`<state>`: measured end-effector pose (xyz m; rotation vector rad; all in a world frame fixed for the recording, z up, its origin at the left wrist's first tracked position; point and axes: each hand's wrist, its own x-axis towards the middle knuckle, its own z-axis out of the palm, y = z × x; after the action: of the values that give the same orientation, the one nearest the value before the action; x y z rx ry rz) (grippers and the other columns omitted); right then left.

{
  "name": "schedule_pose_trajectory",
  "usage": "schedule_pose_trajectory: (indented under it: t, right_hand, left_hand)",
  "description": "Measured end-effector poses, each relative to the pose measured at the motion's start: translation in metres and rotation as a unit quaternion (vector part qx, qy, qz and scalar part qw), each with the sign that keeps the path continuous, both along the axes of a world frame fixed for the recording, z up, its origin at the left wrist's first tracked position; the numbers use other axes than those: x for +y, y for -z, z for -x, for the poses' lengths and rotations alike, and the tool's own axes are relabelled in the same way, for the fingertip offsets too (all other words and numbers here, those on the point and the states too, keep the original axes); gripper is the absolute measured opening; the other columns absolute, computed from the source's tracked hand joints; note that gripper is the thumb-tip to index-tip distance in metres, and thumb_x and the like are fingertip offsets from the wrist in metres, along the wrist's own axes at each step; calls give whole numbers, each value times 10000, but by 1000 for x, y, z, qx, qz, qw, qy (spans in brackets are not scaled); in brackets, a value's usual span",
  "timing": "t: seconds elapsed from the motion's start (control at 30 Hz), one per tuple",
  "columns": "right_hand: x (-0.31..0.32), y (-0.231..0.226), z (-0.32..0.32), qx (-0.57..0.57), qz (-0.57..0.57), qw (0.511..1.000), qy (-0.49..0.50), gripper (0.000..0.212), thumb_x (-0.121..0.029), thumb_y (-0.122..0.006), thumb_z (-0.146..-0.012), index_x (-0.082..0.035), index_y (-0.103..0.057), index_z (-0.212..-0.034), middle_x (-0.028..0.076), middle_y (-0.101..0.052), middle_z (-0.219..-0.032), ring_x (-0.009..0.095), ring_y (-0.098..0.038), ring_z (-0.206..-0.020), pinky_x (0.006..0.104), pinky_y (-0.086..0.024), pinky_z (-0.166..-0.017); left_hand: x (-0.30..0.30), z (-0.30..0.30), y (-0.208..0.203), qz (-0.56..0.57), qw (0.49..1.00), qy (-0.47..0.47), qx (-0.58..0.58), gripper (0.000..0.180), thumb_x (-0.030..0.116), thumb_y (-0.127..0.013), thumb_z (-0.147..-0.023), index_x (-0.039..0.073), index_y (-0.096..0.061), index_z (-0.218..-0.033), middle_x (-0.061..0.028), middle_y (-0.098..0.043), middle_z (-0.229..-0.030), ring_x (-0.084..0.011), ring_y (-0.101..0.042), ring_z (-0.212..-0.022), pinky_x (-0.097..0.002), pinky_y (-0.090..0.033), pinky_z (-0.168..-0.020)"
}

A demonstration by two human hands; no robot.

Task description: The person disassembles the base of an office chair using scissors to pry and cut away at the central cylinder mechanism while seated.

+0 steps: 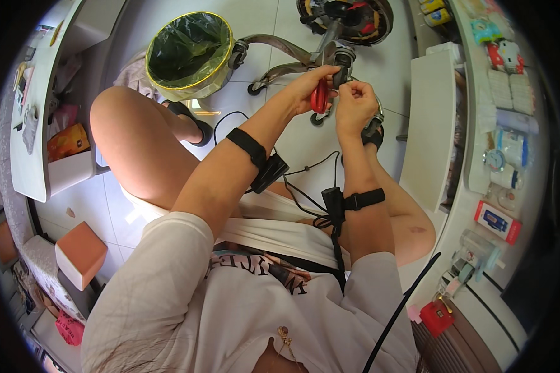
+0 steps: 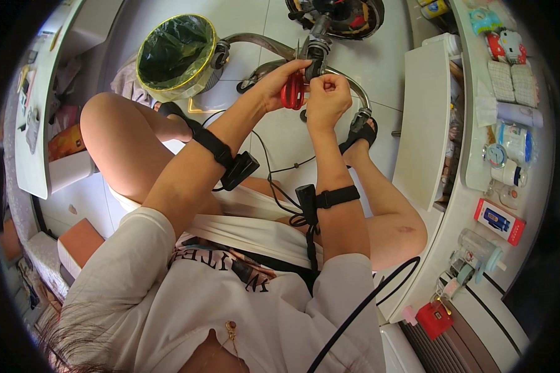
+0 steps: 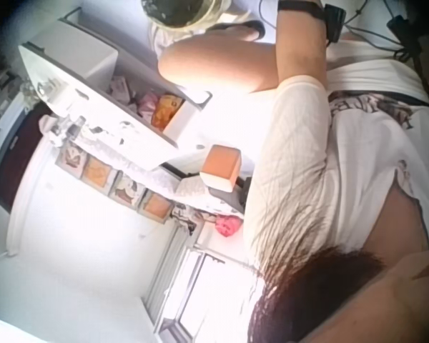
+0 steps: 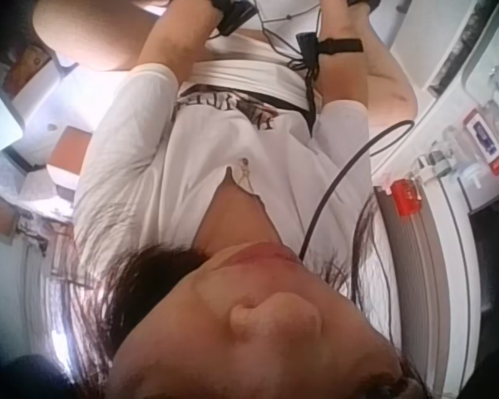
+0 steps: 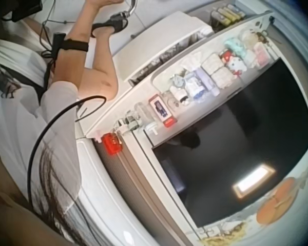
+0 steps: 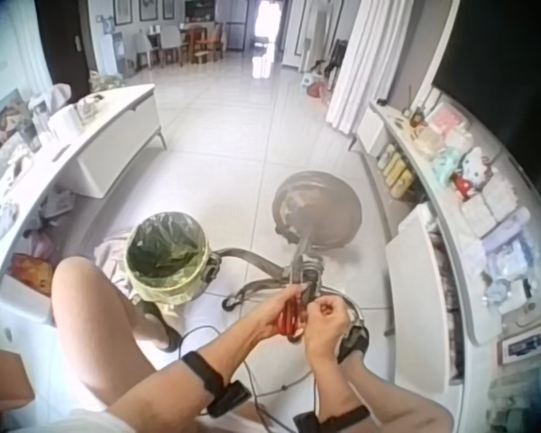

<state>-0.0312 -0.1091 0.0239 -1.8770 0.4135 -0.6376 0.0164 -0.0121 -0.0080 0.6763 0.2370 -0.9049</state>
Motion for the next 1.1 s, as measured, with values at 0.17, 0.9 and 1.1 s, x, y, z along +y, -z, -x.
schedule_pose_trajectory:
  t: [0.17,0.9,1.1]
  right_hand:
    - [0,3,0,8,-20,1000,2,57,17,-592,-679,32,-538,-682,45,-557,-582,104,-539,-480,235,-441,-476]
    - [-8,19,5,21,42,999,-24,68,-19,-609,-791,41,-581,-807,75,-594,-704,100,-562,-581,230,-446,-539]
    - [-2,16,4,9,54,998,-9,64,-16,-609,-749,18,-565,-719,61,-550,-644,111,-536,-532,250,-428,-498]
  left_hand:
    - [1,-2,-5,-49,998,17,-20,249,410,-598,-795,161,-607,-807,57,-601,-780,-116,-562,-732,-303,-431,-574]
    - [1,-1,-8,-84,996,3,-23,320,446,-610,-778,130,-582,-736,28,-570,-687,-93,-530,-574,-291,-430,-455]
    - [1,-3,2,-34,999,25,-17,310,444,-610,-787,153,-596,-894,23,-603,-816,-128,-571,-779,-328,-435,-593]
